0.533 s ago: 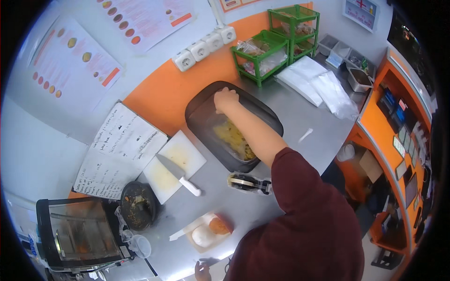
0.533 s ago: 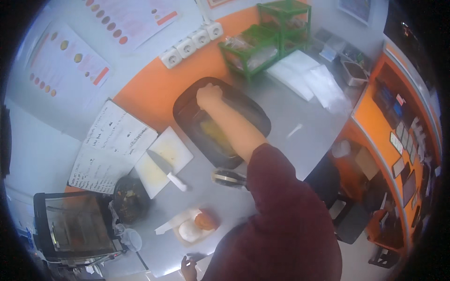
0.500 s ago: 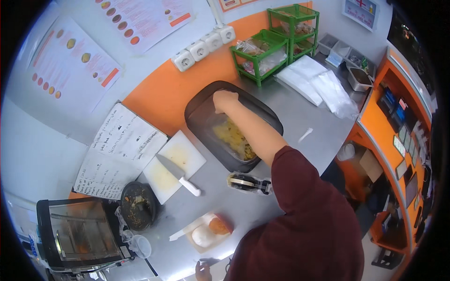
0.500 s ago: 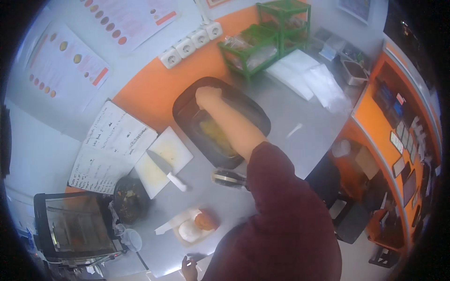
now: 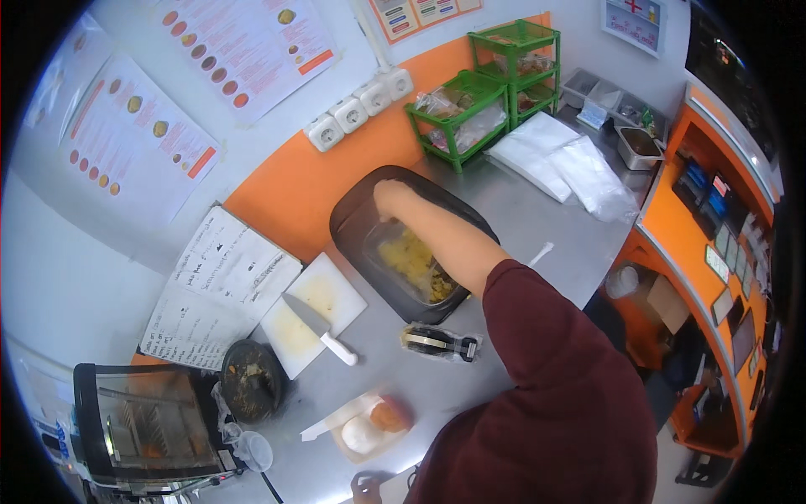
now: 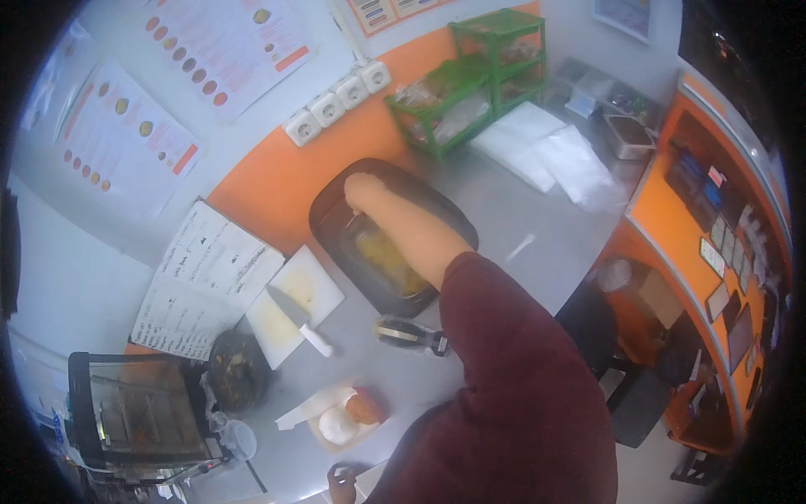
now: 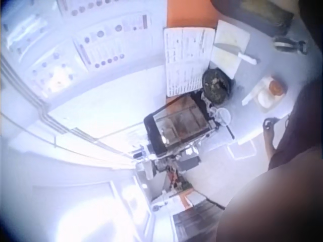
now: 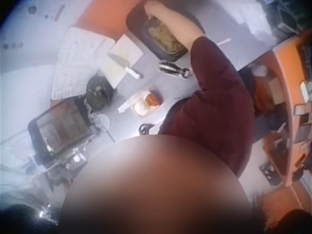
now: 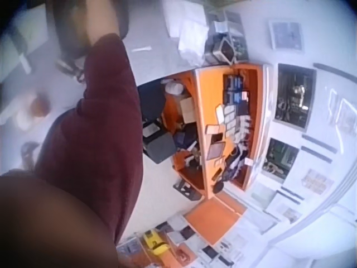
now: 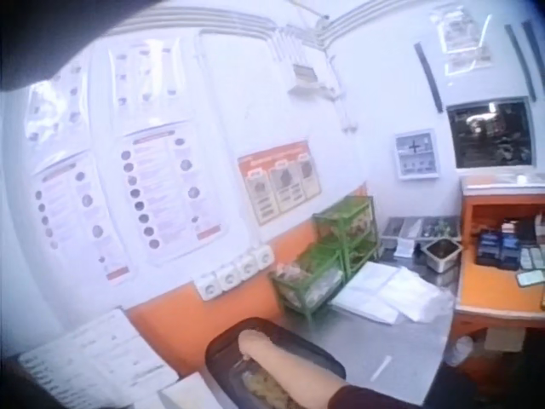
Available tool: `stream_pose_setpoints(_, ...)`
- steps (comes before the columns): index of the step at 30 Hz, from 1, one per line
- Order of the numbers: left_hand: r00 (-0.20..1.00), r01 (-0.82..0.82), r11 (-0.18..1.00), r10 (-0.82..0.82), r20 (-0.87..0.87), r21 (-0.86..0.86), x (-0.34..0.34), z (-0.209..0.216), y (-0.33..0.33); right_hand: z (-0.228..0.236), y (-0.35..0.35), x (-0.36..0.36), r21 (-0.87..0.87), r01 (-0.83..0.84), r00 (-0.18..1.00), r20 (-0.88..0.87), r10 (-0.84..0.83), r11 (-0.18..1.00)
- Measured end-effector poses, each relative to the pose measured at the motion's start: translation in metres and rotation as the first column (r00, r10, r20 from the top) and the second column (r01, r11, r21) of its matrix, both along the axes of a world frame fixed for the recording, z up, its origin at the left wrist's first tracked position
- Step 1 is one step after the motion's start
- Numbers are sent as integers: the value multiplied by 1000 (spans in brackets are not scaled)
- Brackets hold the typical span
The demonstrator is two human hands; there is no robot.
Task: The person assembles a food order by placing a bun and fried chicken into a paper tray, adding scrambled eggs, and including a sauce packet. They then write on a receipt, close the tray, and place it into a plastic bag.
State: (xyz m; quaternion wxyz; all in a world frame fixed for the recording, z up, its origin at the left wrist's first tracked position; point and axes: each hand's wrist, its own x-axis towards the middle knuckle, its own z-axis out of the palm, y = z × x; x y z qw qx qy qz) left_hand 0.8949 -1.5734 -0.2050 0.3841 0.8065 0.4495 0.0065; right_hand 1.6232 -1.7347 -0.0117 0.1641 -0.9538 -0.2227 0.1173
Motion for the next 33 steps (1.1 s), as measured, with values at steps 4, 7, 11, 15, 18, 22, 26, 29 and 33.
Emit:
stream_pose_setpoints(4,998,61,997,-60,13,-48,-2,-16,15,-17,1,-9,214,46,998,32,-54,976)
stream_pose_setpoints(7,999,41,995,-40,11,-93,-4,-17,15,-7,-26,-27,411,28,992,97,-75,911)
stream_pose_setpoints(11,996,87,991,-88,14,104,-19,-18,14,64,-111,-78,649,93,958,148,-245,755)
stream_pose_setpoints(15,996,-81,997,81,-44,19,9,3,-7,91,-221,-89,769,10,933,222,-282,639)
stream_pose_setpoints(18,994,-105,991,106,8,-82,20,6,-7,107,-294,-112,677,159,919,165,-359,718)
stream_pose_setpoints(22,989,-130,991,127,-69,-39,34,5,0,77,-368,-117,577,473,738,152,-657,665)
stream_pose_setpoints(26,985,-115,989,102,-142,-88,41,28,-4,7,-402,-82,535,525,739,100,-666,662)
stream_pose_setpoints(29,991,-125,983,116,-70,-132,40,16,5,-32,-403,-68,502,551,706,145,-693,666)
stream_pose_setpoints(33,986,155,968,-137,-99,199,11,-6,12,-24,-345,-73,401,552,603,414,-682,731)
